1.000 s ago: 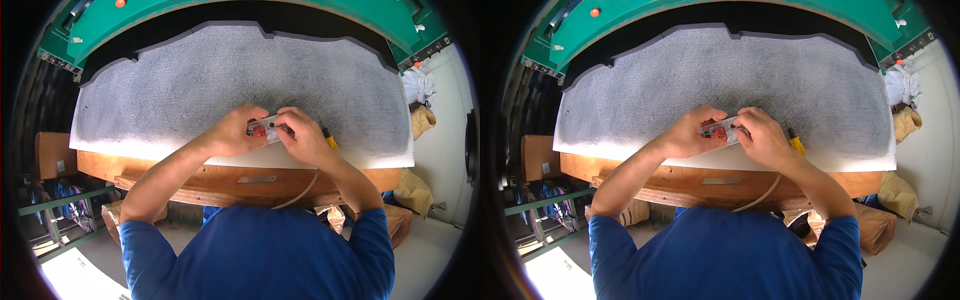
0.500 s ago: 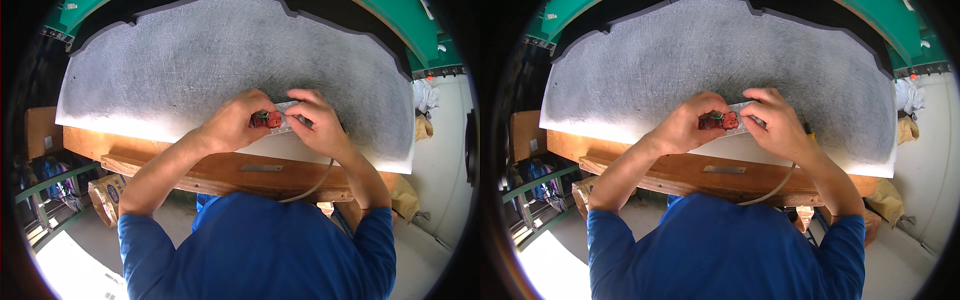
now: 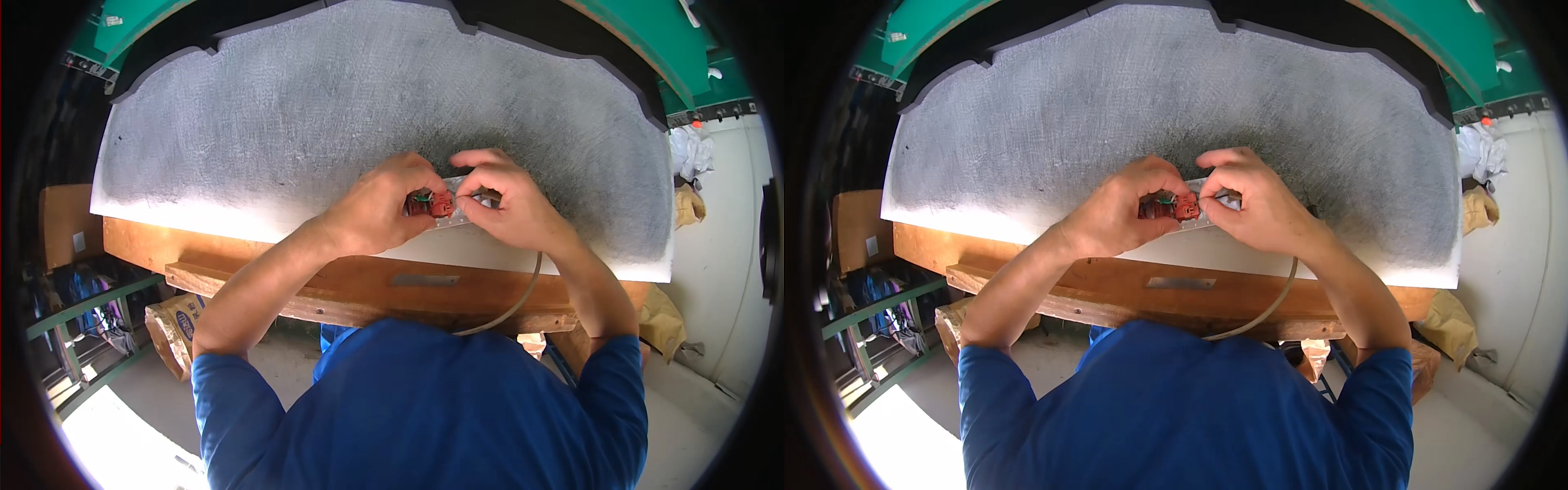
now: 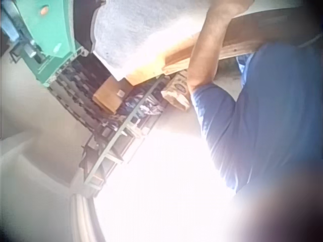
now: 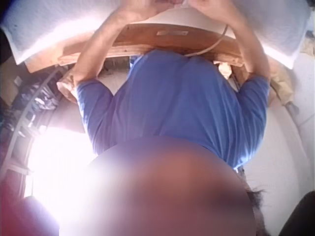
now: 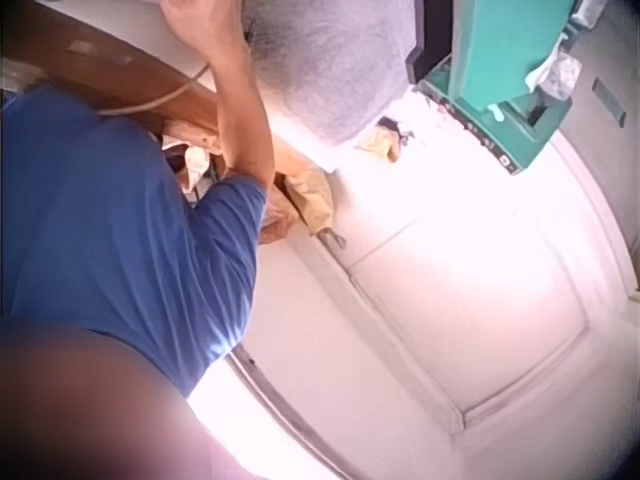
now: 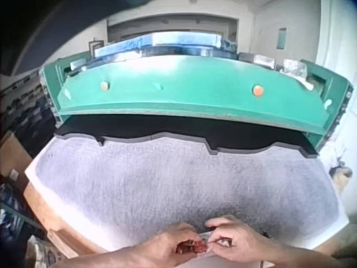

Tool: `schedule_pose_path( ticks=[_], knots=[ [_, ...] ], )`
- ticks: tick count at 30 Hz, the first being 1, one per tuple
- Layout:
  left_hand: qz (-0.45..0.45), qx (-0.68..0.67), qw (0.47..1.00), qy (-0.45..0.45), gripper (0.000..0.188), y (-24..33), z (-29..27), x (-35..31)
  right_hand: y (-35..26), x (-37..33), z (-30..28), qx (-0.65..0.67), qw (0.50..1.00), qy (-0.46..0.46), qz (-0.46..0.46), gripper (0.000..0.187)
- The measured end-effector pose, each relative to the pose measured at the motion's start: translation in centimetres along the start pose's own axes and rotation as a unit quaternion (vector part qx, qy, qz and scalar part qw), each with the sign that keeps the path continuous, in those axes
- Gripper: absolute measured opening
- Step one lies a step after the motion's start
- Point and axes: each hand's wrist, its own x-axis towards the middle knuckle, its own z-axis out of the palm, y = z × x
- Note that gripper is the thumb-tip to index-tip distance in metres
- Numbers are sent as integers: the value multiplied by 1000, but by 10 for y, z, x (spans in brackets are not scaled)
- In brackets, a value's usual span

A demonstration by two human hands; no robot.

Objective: Assembling and wiring internal components for a power strip device at a workbench.

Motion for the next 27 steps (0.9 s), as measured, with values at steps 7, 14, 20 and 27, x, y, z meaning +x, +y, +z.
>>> schedule_pose_path(
  ticks=[7, 14, 20, 27],
  knots=[
    [-23, -22, 999, -3, 28, 5, 1, -5, 18, -2, 19, -14, 994, 31, -103, 13],
    [11, 5, 1000, 21, 28, 12, 6, 1, 10, -7, 16, -63, 992, 41, -104, 11],
    [13, 40, 997, 67, 22, 4, 15, 5, 5, -7, 6, -69, 994, -22, -81, 15],
    [44, 126, 986, 99, 13, 5, 24, 12, -4, -12, -2, -28, 999, -16, -37, 14]
  ],
)
